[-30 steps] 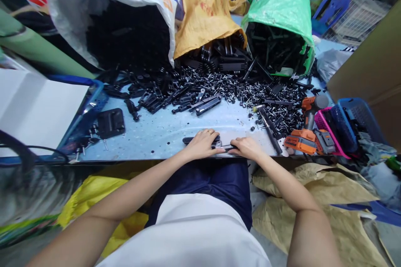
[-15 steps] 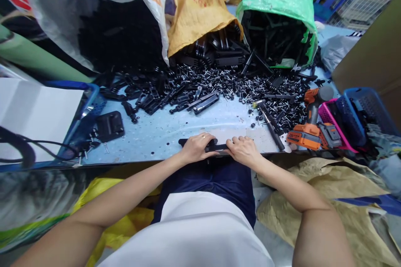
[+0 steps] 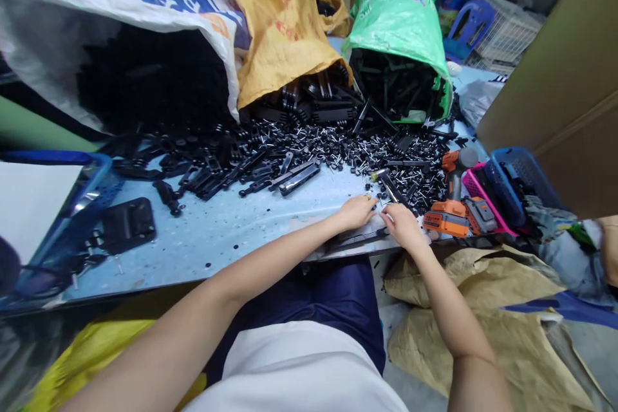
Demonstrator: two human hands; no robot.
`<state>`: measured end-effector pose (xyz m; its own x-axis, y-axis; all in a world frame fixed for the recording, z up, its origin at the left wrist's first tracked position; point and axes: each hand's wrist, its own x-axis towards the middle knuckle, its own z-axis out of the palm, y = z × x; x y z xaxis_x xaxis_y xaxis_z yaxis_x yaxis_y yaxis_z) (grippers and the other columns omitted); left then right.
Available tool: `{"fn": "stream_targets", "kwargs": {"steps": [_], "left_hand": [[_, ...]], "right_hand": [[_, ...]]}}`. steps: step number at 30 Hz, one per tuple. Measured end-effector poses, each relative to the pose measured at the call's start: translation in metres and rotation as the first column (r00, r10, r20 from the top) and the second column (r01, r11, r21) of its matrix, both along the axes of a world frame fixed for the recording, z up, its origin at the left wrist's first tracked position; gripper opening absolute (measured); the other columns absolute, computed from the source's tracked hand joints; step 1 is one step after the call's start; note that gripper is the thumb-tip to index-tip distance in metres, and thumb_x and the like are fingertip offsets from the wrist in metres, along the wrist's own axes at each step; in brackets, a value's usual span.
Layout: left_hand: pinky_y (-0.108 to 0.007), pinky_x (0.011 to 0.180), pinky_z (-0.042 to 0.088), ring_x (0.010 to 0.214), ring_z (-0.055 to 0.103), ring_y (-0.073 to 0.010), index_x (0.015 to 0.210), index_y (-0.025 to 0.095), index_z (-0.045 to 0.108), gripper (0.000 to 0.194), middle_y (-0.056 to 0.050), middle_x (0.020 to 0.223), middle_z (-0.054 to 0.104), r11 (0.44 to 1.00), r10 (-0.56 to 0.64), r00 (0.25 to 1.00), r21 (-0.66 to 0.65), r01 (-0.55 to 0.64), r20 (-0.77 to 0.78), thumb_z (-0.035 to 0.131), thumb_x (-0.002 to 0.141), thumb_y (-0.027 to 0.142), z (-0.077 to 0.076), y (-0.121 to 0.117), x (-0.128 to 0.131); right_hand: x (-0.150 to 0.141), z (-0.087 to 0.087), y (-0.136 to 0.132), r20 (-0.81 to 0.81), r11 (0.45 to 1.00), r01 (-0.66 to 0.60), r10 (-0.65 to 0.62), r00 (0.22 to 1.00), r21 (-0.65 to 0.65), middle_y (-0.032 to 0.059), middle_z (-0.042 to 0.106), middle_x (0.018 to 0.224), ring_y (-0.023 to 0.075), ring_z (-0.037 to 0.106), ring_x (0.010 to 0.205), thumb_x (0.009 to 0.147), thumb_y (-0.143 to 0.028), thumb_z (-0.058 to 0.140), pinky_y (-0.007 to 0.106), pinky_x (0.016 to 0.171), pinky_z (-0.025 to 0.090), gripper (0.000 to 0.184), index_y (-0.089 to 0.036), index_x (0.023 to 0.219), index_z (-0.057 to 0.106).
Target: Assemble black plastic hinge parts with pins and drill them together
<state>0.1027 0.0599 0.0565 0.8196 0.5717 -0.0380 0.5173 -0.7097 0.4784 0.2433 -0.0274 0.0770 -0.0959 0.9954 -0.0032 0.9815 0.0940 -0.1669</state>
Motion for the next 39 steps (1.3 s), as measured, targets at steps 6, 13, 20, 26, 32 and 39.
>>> {"fn": "stream_targets", "kwargs": {"steps": [6, 13, 20, 26, 32, 39], "left_hand": [[-0.029, 0.073, 0.045, 0.083, 0.06, -0.0207, 0.081, 0.01, 0.062, 0.019, -0.009, 0.086, 0.064, 0.996, 0.087, 0.996, 0.018, -0.087, 0.012, 0.047, 0.083, 0.022, 0.007, 0.005, -0.014], [-0.024, 0.051, 0.036, 0.047, 0.046, -0.0111, 0.053, 0.018, 0.05, 0.032, 0.003, 0.046, 0.048, 0.706, 0.639, 0.727, -0.566, -0.425, 0.251, 0.061, 0.065, 0.045, -0.001, 0.004, -0.151], [-0.022, 0.045, 0.032, 0.041, 0.042, -0.0065, 0.052, 0.017, 0.048, 0.039, 0.005, 0.047, 0.047, 0.295, 0.845, 0.514, -0.929, -0.222, 0.145, 0.068, 0.05, 0.05, -0.02, -0.025, -0.189], [-0.022, 0.046, 0.033, 0.041, 0.041, -0.0065, 0.052, 0.017, 0.049, 0.038, 0.006, 0.043, 0.044, 0.417, 0.78, 0.598, -0.867, -0.273, 0.186, 0.066, 0.054, 0.051, -0.02, -0.032, -0.187], [-0.018, 0.041, 0.029, 0.042, 0.043, -0.0056, 0.071, 0.017, 0.053, 0.043, 0.008, 0.051, 0.048, 0.346, 0.838, 0.532, -0.869, -0.353, 0.118, 0.071, 0.048, 0.048, -0.021, -0.025, -0.184], [-0.017, 0.04, 0.024, 0.045, 0.042, -0.0063, 0.08, 0.017, 0.056, 0.048, 0.006, 0.058, 0.048, 0.346, 0.815, 0.575, -0.853, -0.391, 0.067, 0.067, 0.049, 0.052, -0.022, -0.022, -0.187]], "right_hand": [[0.001, -0.007, 0.033, 0.133, 0.991, 0.131, -0.127, 0.983, -0.016, 0.0109, 0.062, 0.094, 0.0212, 0.053, 0.091, 0.088, -0.024, 0.04, 0.03, 0.078, 0.042, 0.02, -0.016, 0.091, 0.059], [-0.026, -0.016, 0.067, 0.19, 0.983, 0.17, -0.154, 0.97, -0.07, 0.0147, 0.064, 0.092, 0.0237, 0.056, 0.088, 0.082, -0.011, 0.039, 0.031, 0.072, 0.043, 0.024, -0.013, 0.086, 0.062], [-0.056, -0.019, 0.036, -0.412, 0.996, 0.026, 0.01, 0.911, 0.08, 0.0051, 0.064, 0.075, 0.0159, 0.059, 0.068, 0.083, -0.032, 0.048, 0.027, 0.065, 0.047, 0.02, -0.018, 0.076, 0.06], [-0.081, -0.022, 0.014, -0.469, 0.978, -0.097, 0.174, 0.866, 0.183, 0.0058, 0.062, 0.075, 0.0155, 0.059, 0.071, 0.088, -0.036, 0.042, 0.027, 0.067, 0.048, 0.027, -0.019, 0.074, 0.058], [-0.082, -0.021, 0.009, -0.383, 0.932, -0.232, 0.33, 0.863, 0.28, 0.0056, 0.062, 0.077, 0.014, 0.06, 0.072, 0.09, -0.03, 0.042, 0.025, 0.067, 0.048, 0.023, -0.02, 0.077, 0.058], [-0.083, -0.034, 0.01, -0.28, 0.862, -0.245, 0.393, 0.876, 0.443, 0.0054, 0.065, 0.078, 0.0129, 0.062, 0.072, 0.091, -0.026, 0.042, 0.023, 0.064, 0.049, 0.022, -0.019, 0.08, 0.06]]}}
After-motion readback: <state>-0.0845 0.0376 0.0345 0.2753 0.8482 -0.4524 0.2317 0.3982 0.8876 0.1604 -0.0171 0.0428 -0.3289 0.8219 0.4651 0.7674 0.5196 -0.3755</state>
